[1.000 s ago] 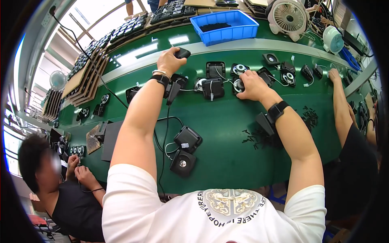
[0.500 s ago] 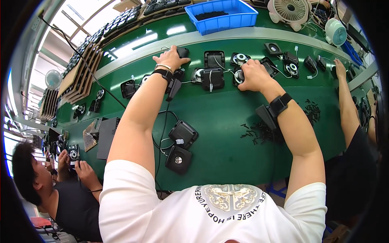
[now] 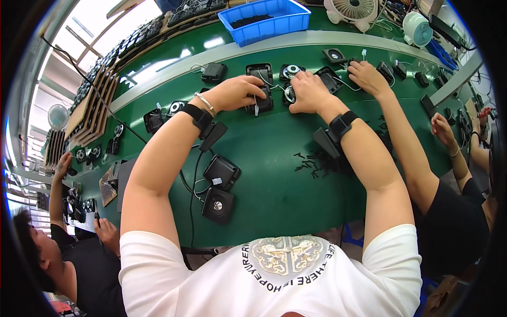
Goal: The person picks up a speaker and a housing, inserts the speaker into the housing, and threads the wire through a hole. They then pick up screws from the table and place them into the housing before repeating the process with another assembly.
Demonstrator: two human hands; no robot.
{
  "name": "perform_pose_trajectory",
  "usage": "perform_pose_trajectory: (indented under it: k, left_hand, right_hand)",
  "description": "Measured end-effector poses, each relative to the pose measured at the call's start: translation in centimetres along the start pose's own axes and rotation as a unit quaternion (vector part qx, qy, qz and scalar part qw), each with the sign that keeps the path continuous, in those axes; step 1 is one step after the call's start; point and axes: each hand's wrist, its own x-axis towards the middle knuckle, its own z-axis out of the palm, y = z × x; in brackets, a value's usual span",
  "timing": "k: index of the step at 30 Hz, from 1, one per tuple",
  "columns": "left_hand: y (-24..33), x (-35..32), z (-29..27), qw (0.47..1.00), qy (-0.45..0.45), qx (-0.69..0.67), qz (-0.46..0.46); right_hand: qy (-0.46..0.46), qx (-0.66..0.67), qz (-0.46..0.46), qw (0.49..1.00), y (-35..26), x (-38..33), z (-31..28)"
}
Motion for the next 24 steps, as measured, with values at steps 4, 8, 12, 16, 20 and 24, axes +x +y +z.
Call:
perform_pose_trajectory:
  k: [4,8,12,16,20,24]
  left_hand:
    - [0.4,0.7,1.1,0.995,0.009,-0.089,-0.053]
    - [2.4,1.4,0.7,0.938,0.097,-0.292,-0.160]
    - [4.6,1.8,0.9,0.859,0.169,-0.424,-0.231]
    - [7.1,2.2,1.4,0.821,0.210,-0.472,-0.245]
    - [11.1,0.1,0.5,0.745,0.219,-0.559,-0.291]
    - [18.6,-5.0,0.2,0.711,0.220,-0.618,-0.255]
  right_hand:
    - [0.064,0.015,-0.029,0.997,0.2,-0.7,1.2]
    - [0.066,0.029,0.020,0.997,0.3,-1.2,1.0]
    - [0.073,0.033,0.042,0.996,-0.8,-2.7,0.6]
    - [0.147,0.075,0.046,0.985,-1.6,-4.5,-0.3]
    - [0.149,0.154,0.060,0.975,-3.7,-7.2,-2.2]
    - [0.086,0.264,0.040,0.960,-8.4,-15.7,-5.3]
